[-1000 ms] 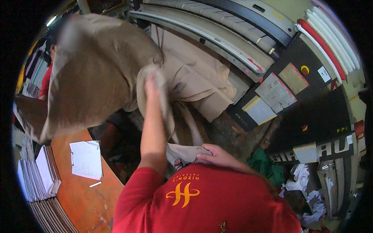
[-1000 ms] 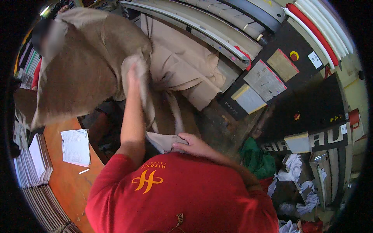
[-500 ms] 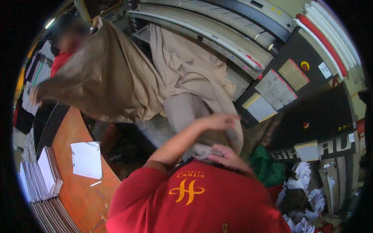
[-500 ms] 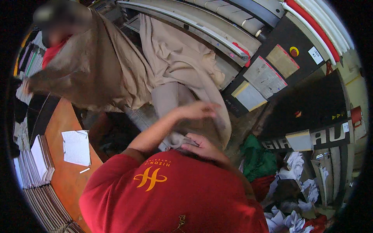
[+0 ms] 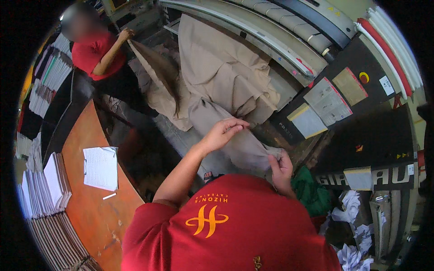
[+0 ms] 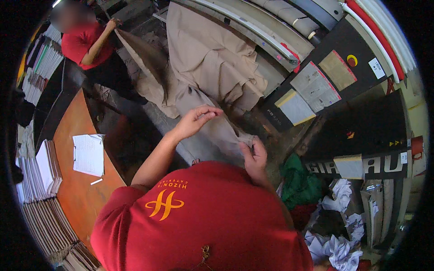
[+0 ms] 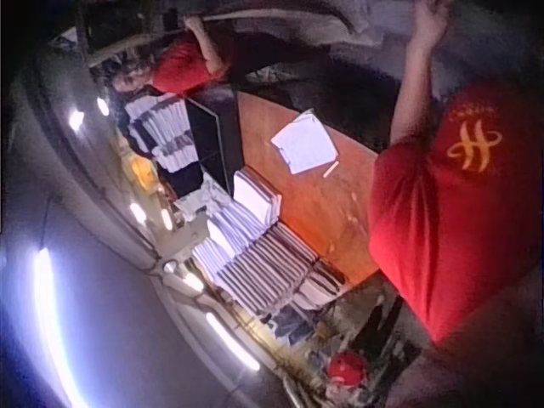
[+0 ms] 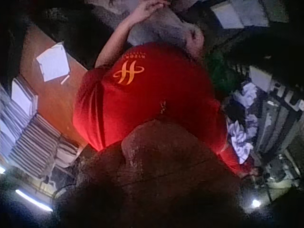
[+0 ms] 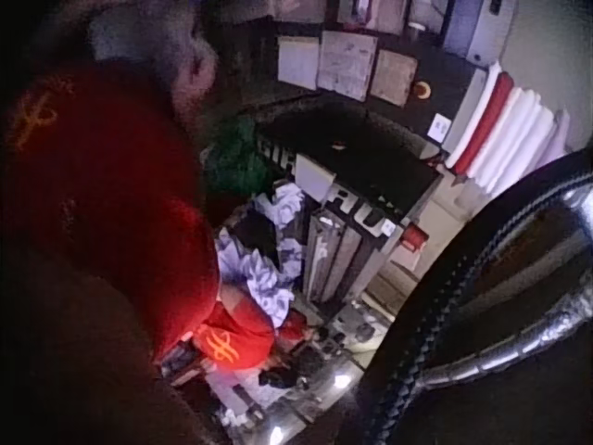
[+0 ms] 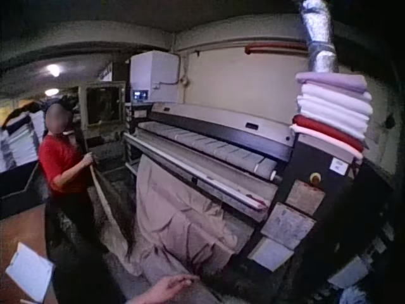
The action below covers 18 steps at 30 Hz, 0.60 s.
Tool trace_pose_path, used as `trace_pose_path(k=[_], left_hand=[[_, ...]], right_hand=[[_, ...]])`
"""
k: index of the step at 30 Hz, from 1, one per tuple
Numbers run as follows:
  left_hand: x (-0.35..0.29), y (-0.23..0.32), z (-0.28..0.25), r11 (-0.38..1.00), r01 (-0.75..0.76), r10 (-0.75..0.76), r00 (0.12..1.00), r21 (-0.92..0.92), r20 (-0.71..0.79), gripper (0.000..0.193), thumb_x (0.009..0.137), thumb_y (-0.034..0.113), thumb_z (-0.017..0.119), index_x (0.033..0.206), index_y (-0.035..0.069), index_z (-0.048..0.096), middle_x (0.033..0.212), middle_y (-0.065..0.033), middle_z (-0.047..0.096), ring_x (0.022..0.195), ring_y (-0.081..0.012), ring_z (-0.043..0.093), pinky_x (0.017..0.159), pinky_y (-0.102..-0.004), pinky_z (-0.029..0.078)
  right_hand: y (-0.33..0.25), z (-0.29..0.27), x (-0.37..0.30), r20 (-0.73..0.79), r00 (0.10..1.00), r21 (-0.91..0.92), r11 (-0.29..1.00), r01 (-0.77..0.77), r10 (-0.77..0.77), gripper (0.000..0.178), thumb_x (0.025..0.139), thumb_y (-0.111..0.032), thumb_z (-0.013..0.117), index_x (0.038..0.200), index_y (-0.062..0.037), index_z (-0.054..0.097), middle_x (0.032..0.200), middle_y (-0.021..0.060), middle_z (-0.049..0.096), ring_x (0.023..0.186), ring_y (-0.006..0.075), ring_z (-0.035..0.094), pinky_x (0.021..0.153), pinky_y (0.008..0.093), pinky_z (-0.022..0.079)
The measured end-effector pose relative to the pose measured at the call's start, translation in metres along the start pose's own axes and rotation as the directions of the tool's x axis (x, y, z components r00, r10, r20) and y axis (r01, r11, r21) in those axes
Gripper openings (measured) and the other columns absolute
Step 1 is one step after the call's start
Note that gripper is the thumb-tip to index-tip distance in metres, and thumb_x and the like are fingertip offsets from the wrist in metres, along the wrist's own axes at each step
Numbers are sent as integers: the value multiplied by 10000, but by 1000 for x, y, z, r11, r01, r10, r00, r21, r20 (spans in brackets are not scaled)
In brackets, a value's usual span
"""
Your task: The person repeatedly picks up large beige fabric pieces from a table, unfolds them, shakes them out, and folds them into neat rectangles. The folded items are stacked on the table. The person also retrieves additional fabric from a nearby machine and continues the folding process.
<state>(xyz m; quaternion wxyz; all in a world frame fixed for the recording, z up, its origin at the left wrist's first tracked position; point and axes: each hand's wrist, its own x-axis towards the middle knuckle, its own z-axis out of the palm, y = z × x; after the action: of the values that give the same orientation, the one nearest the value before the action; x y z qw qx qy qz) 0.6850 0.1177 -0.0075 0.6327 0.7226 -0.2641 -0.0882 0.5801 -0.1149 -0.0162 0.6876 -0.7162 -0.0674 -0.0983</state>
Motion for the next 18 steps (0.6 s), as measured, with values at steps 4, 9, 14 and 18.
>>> trace_pose_path(k=[4,9,14,18], left_hand=[[-11,8,-1,997,10,-9,1000,81,-17,247,950,185,539,1130,43,633,1115,-82,617,1089,-180,548,949,-305,406],[-13,16,8,924,-263,238,964,277,121,238,884,186,619,1100,89,647,1143,-96,610,1143,-260,519,982,-363,383],[-13,20,27,935,-293,264,952,202,155,226,853,189,660,1050,79,641,1076,-86,619,1062,-252,550,919,-343,415],[-15,23,33,980,-85,59,987,180,148,188,857,186,658,983,49,637,907,-72,587,883,-218,561,771,-316,437]], right_hand=[[1,8,-1,27,996,70,994,-82,81,103,908,-58,594,989,5,600,908,34,597,832,106,534,773,246,430],[-4,10,4,107,994,24,999,-33,30,102,903,-67,606,979,1,610,888,31,590,827,105,532,759,241,424],[1,4,5,146,989,19,1000,-22,19,105,901,-70,613,980,0,611,883,28,584,816,90,525,739,233,422],[2,-4,3,119,991,58,996,-63,55,74,891,-46,618,954,-6,608,871,18,578,800,79,523,729,224,423]])
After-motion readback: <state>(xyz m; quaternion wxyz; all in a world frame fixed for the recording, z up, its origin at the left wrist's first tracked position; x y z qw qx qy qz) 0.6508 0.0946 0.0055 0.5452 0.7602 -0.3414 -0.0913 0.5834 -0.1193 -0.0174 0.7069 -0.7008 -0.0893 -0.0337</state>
